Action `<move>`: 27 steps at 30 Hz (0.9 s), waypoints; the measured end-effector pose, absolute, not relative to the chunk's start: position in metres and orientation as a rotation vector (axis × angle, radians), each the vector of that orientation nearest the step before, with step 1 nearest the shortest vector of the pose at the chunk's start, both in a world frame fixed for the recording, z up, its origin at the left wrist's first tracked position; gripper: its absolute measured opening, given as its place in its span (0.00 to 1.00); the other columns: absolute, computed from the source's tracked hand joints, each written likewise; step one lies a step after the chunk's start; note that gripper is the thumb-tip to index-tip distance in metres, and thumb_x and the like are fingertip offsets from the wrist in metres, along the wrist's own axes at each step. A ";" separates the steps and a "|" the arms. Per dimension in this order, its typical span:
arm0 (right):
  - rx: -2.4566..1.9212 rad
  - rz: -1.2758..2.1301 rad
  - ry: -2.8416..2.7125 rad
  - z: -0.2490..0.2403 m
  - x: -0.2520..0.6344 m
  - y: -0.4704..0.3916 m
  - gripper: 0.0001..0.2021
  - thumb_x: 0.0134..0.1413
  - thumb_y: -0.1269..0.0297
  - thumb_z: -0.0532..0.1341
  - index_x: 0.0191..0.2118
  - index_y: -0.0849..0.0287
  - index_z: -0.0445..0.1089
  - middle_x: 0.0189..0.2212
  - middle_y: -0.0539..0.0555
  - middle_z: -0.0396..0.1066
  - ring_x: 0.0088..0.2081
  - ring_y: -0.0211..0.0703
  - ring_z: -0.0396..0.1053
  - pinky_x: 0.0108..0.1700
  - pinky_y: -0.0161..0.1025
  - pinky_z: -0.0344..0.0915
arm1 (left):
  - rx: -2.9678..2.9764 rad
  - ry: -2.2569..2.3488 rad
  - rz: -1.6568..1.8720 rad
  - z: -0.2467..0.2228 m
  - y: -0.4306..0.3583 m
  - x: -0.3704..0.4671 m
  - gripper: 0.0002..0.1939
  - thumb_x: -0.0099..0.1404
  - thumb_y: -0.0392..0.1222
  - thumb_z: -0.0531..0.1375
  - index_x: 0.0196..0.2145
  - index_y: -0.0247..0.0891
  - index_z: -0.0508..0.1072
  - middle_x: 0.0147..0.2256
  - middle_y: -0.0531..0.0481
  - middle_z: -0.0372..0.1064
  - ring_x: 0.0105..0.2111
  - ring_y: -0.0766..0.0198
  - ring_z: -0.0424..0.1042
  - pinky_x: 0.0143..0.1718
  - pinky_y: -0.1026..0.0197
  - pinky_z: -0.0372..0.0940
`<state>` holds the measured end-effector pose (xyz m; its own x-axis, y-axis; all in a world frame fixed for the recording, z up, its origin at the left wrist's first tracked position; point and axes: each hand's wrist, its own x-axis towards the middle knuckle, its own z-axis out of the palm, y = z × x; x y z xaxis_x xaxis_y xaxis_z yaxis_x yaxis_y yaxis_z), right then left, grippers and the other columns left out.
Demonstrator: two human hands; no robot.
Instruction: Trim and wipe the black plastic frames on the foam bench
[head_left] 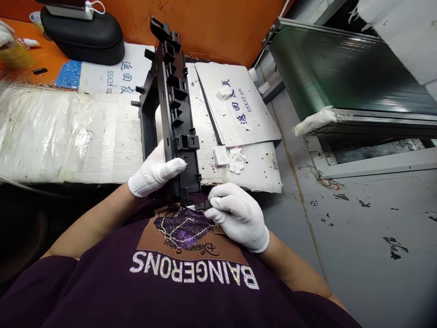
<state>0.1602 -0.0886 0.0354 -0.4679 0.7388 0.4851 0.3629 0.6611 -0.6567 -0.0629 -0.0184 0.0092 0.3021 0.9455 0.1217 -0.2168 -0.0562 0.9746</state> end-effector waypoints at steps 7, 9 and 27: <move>-0.930 0.628 -2.062 0.039 0.157 -0.093 0.09 0.63 0.66 0.64 0.33 0.53 0.63 0.32 0.52 0.71 0.31 0.39 0.68 0.35 0.38 0.69 | 1.298 0.749 1.138 0.005 -0.016 -0.063 0.36 0.58 0.69 0.64 0.56 0.45 0.67 0.55 0.48 0.71 0.57 0.43 0.66 0.63 0.39 0.62; -0.971 0.615 -2.041 0.040 0.155 -0.096 0.10 0.62 0.67 0.65 0.33 0.53 0.63 0.32 0.51 0.71 0.31 0.39 0.68 0.35 0.38 0.69 | 1.293 0.740 1.167 0.006 -0.016 -0.062 0.37 0.58 0.70 0.64 0.56 0.44 0.67 0.56 0.46 0.71 0.58 0.43 0.66 0.63 0.40 0.62; -1.026 0.536 -1.987 0.046 0.150 -0.104 0.10 0.63 0.67 0.64 0.32 0.54 0.64 0.31 0.51 0.70 0.31 0.39 0.68 0.35 0.37 0.68 | 1.315 0.896 1.234 0.011 -0.021 -0.055 0.41 0.58 0.73 0.60 0.59 0.43 0.65 0.61 0.39 0.67 0.63 0.46 0.65 0.63 0.46 0.64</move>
<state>0.1502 -0.1044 0.0456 -0.3343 0.8162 0.4713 0.4685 0.5778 -0.6683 -0.0552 -0.0212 0.0107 0.1804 0.9688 0.1701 -0.1383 -0.1462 0.9795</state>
